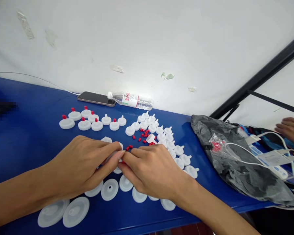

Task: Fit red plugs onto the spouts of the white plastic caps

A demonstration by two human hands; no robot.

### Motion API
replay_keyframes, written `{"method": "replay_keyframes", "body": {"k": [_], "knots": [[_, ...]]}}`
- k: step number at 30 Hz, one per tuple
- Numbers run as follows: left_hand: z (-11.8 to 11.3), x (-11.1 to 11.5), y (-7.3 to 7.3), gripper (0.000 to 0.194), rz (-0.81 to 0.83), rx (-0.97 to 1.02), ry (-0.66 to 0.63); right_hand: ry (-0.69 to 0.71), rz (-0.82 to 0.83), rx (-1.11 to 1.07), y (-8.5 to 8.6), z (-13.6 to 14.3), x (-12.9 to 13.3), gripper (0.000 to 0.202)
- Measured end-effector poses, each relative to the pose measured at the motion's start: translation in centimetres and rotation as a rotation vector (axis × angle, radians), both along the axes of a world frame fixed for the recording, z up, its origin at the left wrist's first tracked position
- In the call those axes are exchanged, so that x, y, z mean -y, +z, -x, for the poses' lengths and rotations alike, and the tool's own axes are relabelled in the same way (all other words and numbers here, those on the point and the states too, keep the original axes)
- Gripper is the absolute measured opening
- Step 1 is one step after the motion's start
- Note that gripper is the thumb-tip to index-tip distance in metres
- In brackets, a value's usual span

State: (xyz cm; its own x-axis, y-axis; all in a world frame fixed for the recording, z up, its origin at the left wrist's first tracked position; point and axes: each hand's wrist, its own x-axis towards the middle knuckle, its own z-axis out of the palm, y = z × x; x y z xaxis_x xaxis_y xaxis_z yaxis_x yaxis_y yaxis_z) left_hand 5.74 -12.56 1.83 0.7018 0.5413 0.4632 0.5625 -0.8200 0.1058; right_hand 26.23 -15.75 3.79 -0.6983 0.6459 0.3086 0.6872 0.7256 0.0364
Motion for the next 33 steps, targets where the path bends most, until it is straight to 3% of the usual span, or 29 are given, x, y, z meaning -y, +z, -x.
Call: {"method": "replay_keyframes", "body": {"k": [7, 11, 21, 27, 33], "knots": [[-0.1, 0.2, 0.4, 0.037, 0.051, -0.039, 0.011, -0.012, 0.041, 0.068, 0.3, -0.1, 0.4, 0.030], [-0.1, 0.4, 0.6, 0.032, 0.113, 0.014, 0.003, 0.018, 0.028, 0.051, 0.3, -0.2, 0.4, 0.031], [0.2, 0.6, 1.5, 0.029, 0.198, 0.139, -0.022, -0.060, -0.040, -0.043, -0.1, -0.3, 0.0, 0.028], [0.1, 0.6, 1.6, 0.025, 0.418, 0.260, -0.043, -0.040, -0.104, -0.074, 0.1, -0.5, -0.3, 0.031], [-0.2, 0.6, 1.8, 0.023, 0.510, 0.255, -0.036, -0.024, -0.152, -0.053, 0.3, -0.4, -0.1, 0.032]]}}
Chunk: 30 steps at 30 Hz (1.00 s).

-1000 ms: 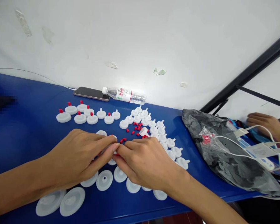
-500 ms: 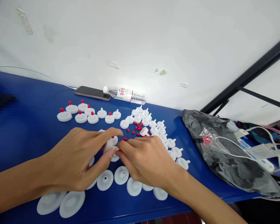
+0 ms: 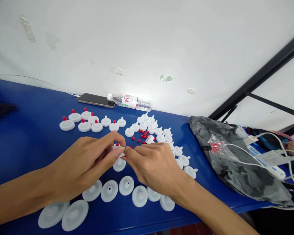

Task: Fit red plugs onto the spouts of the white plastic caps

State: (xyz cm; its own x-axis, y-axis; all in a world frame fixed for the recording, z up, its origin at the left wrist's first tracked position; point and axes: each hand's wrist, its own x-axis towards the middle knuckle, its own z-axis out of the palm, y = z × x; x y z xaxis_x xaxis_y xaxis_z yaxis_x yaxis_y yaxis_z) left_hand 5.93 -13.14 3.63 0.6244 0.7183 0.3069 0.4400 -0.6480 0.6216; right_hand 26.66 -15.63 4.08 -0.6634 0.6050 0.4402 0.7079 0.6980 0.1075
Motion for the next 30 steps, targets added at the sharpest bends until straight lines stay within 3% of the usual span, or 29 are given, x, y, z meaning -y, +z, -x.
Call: {"method": "replay_keyframes", "body": {"k": [5, 11, 14, 22, 25, 28, 30], "knots": [[-0.1, -0.1, 0.1, 0.025, 0.032, 0.015, 0.018, -0.006, 0.020, -0.024, -0.1, 0.1, 0.2, 0.028], [0.2, 0.0, -0.2, 0.020, -0.209, -0.054, 0.014, -0.029, 0.076, -0.098, -0.1, 0.0, 0.2, 0.028], [0.3, 0.0, -0.2, 0.021, -0.252, -0.072, 0.018, -0.041, 0.051, -0.093, 0.0, -0.1, 0.1, 0.026], [0.4, -0.9, -0.9, 0.051, -0.367, -0.130, 0.095, 0.022, 0.026, -0.105, -0.4, 0.2, 0.2, 0.030], [0.4, -0.8, -0.8, 0.045, -0.335, -0.126, 0.088, 0.009, 0.053, -0.109, -0.4, 0.2, 0.2, 0.026], [0.3, -0.2, -0.4, 0.023, -0.301, -0.067, 0.080, -0.029, 0.069, -0.133, -0.3, 0.0, 0.2, 0.024], [0.2, 0.1, -0.2, 0.022, -0.308, -0.051, 0.072, -0.046, 0.071, -0.156, -0.1, 0.0, 0.2, 0.024]]}}
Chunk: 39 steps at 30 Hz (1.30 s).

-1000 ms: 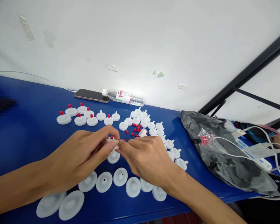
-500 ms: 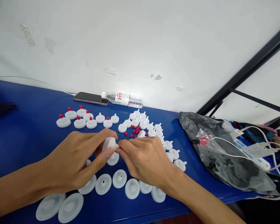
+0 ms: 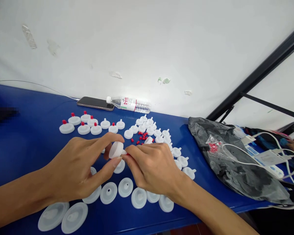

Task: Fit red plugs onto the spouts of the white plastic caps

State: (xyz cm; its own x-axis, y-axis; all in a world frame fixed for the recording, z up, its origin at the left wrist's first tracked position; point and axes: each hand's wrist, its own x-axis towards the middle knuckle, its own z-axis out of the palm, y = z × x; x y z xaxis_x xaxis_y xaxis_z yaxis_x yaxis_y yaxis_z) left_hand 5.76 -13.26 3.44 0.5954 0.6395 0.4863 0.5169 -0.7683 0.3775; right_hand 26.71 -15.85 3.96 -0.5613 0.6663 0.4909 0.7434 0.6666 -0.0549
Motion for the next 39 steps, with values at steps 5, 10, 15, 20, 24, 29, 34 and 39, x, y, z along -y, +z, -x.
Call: {"method": "replay_keyframes", "body": {"k": [5, 10, 15, 20, 24, 29, 34, 39], "knots": [[0.2, -0.3, 0.0, 0.025, -0.048, -0.037, 0.014, 0.010, -0.022, 0.011, 0.0, 0.1, 0.1, 0.024], [0.5, -1.2, -0.5, 0.049, -0.109, -0.046, 0.055, 0.022, -0.005, 0.041, -0.2, 0.0, 0.0, 0.030], [0.4, -1.1, -0.8, 0.046, -0.093, -0.030, 0.063, 0.035, -0.017, 0.045, -0.2, 0.0, -0.2, 0.028], [0.3, -1.1, -1.0, 0.043, -0.055, -0.093, 0.068, 0.035, 0.025, 0.035, -0.3, 0.2, -0.1, 0.028], [0.3, -1.2, -1.1, 0.042, -0.024, -0.187, 0.058, 0.037, 0.050, 0.051, -0.4, 0.2, 0.0, 0.028], [0.0, -1.2, -0.8, 0.041, 0.045, -0.399, 0.031, 0.025, 0.054, 0.055, -0.5, 0.4, 0.0, 0.030], [-0.1, -1.2, -0.6, 0.042, 0.068, -0.460, 0.029, 0.030, 0.048, 0.058, -0.4, 0.6, 0.0, 0.030], [0.0, -1.0, -0.7, 0.043, 0.064, -0.458, 0.031, 0.035, 0.038, 0.068, -0.4, 0.6, 0.2, 0.030]]}}
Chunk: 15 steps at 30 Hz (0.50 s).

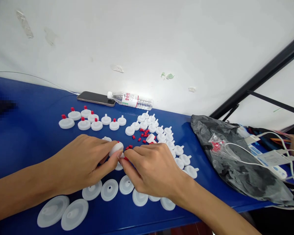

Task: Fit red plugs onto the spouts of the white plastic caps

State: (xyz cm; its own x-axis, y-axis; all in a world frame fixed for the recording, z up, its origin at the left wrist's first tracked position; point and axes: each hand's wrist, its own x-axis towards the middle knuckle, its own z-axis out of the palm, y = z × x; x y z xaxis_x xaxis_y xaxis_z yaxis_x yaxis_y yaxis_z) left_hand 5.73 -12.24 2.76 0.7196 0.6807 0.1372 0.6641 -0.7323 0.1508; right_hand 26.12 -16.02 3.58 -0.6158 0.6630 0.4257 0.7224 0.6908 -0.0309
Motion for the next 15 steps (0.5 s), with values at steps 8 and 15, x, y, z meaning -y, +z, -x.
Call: {"method": "replay_keyframes", "body": {"k": [8, 15], "knots": [[-0.10, -0.16, 0.03, 0.043, 0.009, 0.013, -0.001, -0.006, 0.006, 0.010, 0.09, -0.12, -0.09, 0.030], [-0.13, -0.03, 0.01, 0.043, -0.006, -0.001, 0.003, -0.007, 0.003, 0.014, 0.11, -0.01, -0.12, 0.030]]}}
